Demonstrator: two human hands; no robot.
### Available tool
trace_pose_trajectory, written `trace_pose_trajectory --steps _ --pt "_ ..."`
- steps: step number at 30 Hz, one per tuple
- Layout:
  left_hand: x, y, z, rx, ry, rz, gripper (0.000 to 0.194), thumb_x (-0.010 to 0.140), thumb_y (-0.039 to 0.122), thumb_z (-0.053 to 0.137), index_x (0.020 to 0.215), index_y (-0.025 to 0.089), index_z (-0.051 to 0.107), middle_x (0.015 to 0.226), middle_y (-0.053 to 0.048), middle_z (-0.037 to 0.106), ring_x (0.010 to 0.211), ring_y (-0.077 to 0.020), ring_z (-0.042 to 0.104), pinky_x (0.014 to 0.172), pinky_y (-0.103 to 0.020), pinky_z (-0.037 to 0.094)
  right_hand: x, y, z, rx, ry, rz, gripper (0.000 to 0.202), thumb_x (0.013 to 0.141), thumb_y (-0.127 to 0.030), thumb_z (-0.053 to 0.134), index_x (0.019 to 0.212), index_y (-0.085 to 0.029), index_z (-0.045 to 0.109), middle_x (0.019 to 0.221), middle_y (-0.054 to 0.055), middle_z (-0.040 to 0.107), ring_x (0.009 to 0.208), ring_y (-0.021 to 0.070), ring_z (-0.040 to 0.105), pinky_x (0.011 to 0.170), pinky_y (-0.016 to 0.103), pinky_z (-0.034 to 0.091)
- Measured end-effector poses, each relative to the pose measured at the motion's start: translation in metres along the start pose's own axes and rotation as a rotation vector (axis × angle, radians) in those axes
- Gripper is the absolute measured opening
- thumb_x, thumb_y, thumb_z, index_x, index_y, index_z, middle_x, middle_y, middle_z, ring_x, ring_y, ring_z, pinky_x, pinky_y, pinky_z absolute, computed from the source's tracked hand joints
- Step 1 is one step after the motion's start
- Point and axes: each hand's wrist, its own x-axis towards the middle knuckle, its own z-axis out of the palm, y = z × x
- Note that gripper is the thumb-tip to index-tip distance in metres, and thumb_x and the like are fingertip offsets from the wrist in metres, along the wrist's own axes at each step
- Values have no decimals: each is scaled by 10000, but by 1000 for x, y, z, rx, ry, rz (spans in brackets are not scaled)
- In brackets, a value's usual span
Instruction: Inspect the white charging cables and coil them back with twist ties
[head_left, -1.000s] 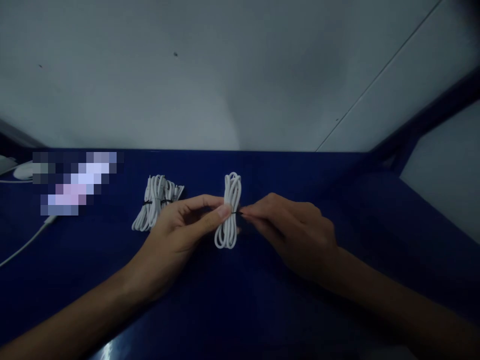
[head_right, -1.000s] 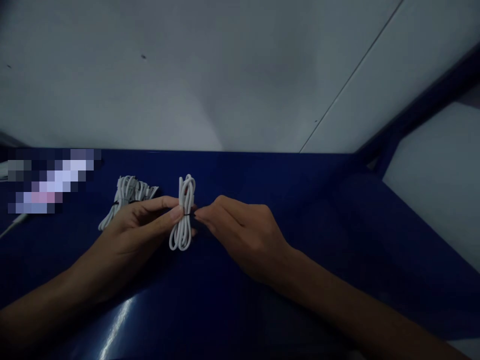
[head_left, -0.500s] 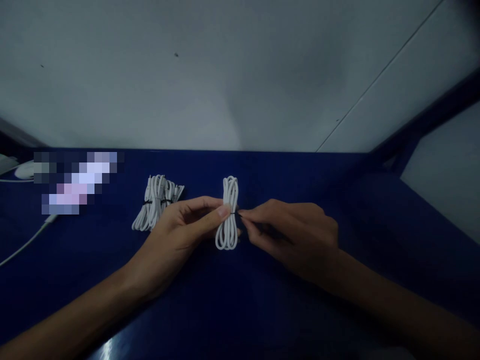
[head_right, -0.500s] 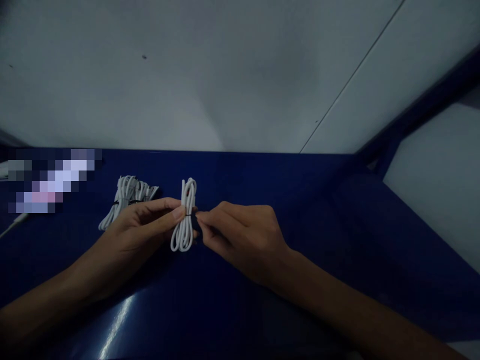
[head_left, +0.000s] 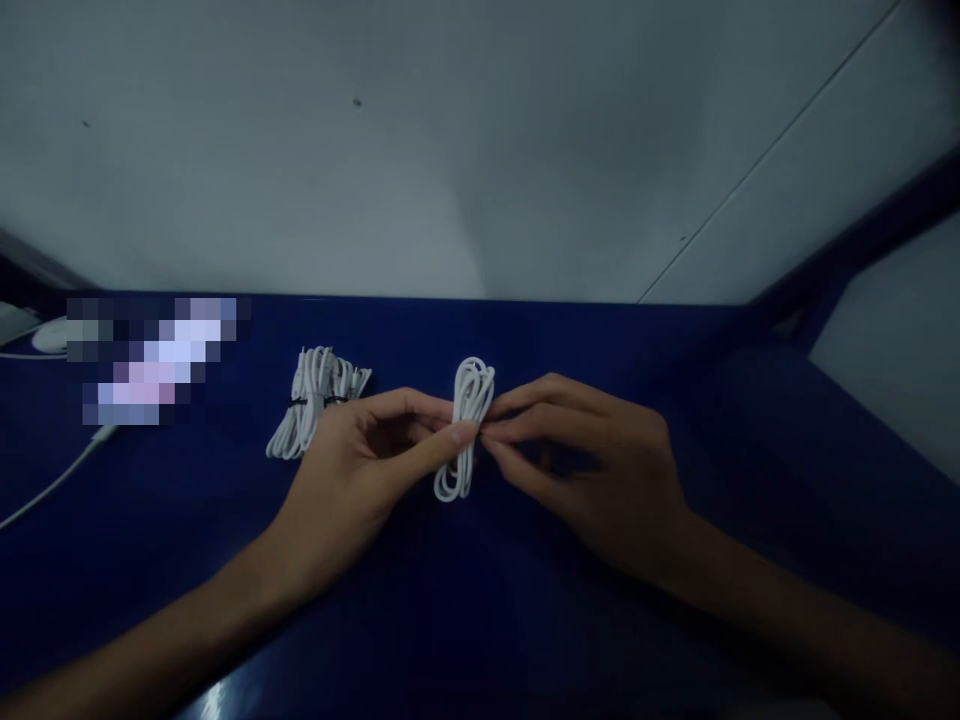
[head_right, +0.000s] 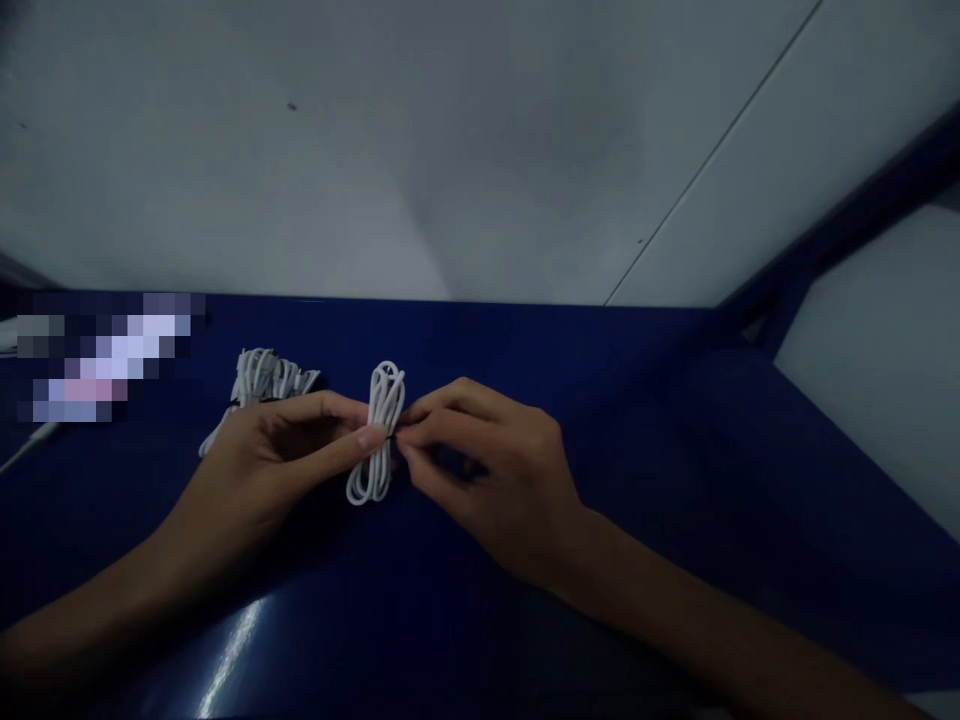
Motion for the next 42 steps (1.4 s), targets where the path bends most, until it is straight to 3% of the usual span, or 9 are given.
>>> trace_pose_trajectory --steps 3,6,11,15,18,23,30,35,42 --pt "0 -2 1 -44 -9 -31 118 852 275 953 935 226 885 848 -25 811 780 -173 694 717 -256 513 -1 1 2 -278 1 -211 172 1031 -89 738 927 -215 794 1002 43 866 731 125 780 604 238 617" --pt "-1 -5 0 -133 -32 -90 110 871 257 943 966 228 896 861 -26 824 787 -157 708 732 -233 533 -2 0 4 -428 16 -309 196 1053 -92 719 919 -217 789 954 31 872 657 114 747 546 235 592" --pt "1 -6 -5 -269 -67 -228 151 972 346 873 1023 205 893 925 -61 838 845 -168 755 788 -240 600 -6 -8 1 -458 48 -348 250 1033 -21 695 902 -217 776 945 9 878 598 107 719 496 245 540" --pt "4 -3 -6 -323 -84 -207 210 1007 389 845 960 187 879 933 -45 814 867 -142 742 822 -208 613 -8 -11 -2 -407 48 -385 205 1001 10 717 947 -181 770 981 52 882 659 114 751 535 234 559" --pt "4 -1 -4 -342 -84 -165 171 992 376 869 979 206 875 936 -28 809 844 -123 726 793 -185 604 -7 -9 1 -281 113 -258 166 983 -13 742 967 -178 761 916 57 851 682 126 750 595 240 595" --pt "2 -2 -2 -263 -63 -100 134 976 353 888 1036 234 875 931 -23 813 831 -131 733 786 -192 606 -5 -9 5 -2 119 129 166 952 -48 780 903 -205 799 692 -55 687 536 79 567 503 228 471" --pt "3 -10 -7 -294 -118 -81 189 1010 289 850 1193 260 885 1096 -63 873 983 -197 818 874 -248 639 -6 -11 4 298 43 472 64 989 -228 858 1050 -241 870 768 -48 726 545 79 620 503 228 501" --pt "4 -9 -5 -279 -108 -87 191 1006 296 856 1190 264 893 1098 -62 875 1060 -211 813 912 -252 634 -7 -8 6 280 87 354 75 977 -167 867 1023 -224 851 787 -46 710 565 81 622 513 239 515" --pt "4 -4 -11 -200 -173 -163 164 998 285 852 1155 259 891 986 -44 866 838 -148 782 789 -211 618 -6 -2 4 132 76 100 165 961 -30 842 1021 -182 818 919 -20 776 673 74 661 595 224 540"
